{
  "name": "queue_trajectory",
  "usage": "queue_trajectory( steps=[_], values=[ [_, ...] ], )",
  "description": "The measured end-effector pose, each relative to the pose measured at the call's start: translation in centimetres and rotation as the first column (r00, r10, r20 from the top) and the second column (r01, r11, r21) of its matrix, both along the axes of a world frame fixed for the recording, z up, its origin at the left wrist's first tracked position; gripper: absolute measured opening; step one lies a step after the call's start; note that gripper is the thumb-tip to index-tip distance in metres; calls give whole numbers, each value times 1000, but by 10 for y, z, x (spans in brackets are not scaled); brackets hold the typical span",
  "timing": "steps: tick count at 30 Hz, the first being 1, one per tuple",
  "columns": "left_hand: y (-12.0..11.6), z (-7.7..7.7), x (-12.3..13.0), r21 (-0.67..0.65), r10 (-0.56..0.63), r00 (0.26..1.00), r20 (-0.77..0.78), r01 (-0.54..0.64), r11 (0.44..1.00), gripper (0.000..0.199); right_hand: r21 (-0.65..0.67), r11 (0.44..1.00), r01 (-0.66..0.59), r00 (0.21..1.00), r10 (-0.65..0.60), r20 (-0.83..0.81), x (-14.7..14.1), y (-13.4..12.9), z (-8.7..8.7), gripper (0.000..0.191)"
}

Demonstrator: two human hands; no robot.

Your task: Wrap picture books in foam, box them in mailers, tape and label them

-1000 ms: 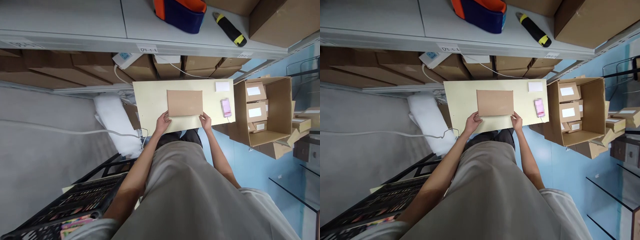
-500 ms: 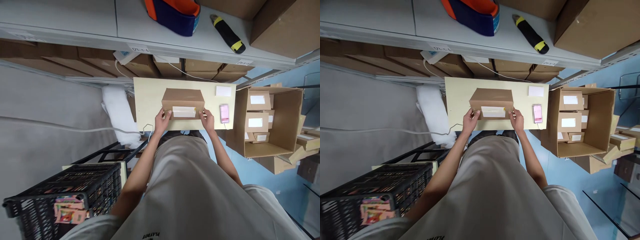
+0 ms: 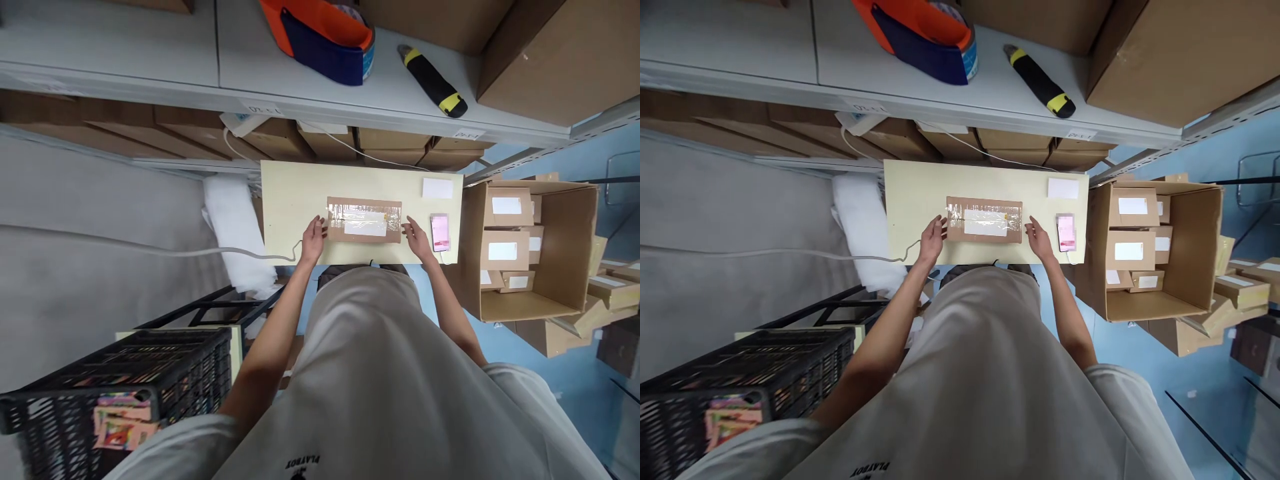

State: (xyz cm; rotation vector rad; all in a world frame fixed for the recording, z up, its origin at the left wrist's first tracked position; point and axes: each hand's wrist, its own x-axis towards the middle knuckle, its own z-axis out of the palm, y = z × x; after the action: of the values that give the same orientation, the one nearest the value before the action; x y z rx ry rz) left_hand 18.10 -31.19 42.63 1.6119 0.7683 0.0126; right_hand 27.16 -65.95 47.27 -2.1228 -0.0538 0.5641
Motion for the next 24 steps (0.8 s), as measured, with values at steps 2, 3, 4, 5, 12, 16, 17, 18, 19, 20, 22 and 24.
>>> queue_trajectory(
  steps=[2, 3, 4, 5, 12, 16, 17, 18, 19, 20, 22, 24],
  values=[
    [1, -7, -5, 19, -57, 998, -33, 58, 998, 70, -12, 999, -37, 999, 37, -23, -5, -3, -7, 81],
    [0, -9, -7, 38, -115, 993, -40, 117, 992, 77, -13, 998, -64, 997, 64, -31, -7, -3, -11, 87],
    [-1, -9, -8, 51, -173, 984, -40, 175, 983, 82, -3, 996, -88, 995, 87, -37, -9, -1, -14, 91],
    [-3, -8, -7, 61, -215, 976, -34, 217, 974, 85, 15, 995, -103, 994, 104, -34, -11, 2, -15, 92],
    [-7, 27, 8, 60, -190, 978, 84, 186, 981, 53, 131, 991, -16, 997, 5, 78, -2, 12, 2, 75],
    [-7, 36, 20, 83, -216, 976, 19, 213, 973, 52, 5, 999, 40, 997, -40, 69, 17, 19, 7, 74],
    [-8, 34, 23, 91, -221, 975, -8, 221, 971, 52, -25, 999, 33, 998, -32, 49, 21, 22, 5, 73],
    [-9, 32, 26, 97, -224, 974, -31, 225, 969, 52, -47, 999, 22, 1000, -21, 19, 25, 25, 3, 72],
    [-10, 29, 28, 103, -218, 975, -50, 222, 970, 52, -62, 998, 10, 1000, -11, -14, 28, 28, 0, 71],
    [-10, 26, 30, 111, -208, 976, -66, 214, 971, 51, -69, 998, -1, 999, -2, -44, 31, 31, -3, 69],
    [-11, 19, 33, 129, -185, 978, -101, 197, 972, 47, -55, 998, -24, 997, 20, -74, 32, 33, -9, 68],
    [-14, 16, 34, 180, -138, 982, -126, 160, 971, 41, -14, 999, -36, 997, 34, -69, 32, 30, -14, 72]
  ],
)
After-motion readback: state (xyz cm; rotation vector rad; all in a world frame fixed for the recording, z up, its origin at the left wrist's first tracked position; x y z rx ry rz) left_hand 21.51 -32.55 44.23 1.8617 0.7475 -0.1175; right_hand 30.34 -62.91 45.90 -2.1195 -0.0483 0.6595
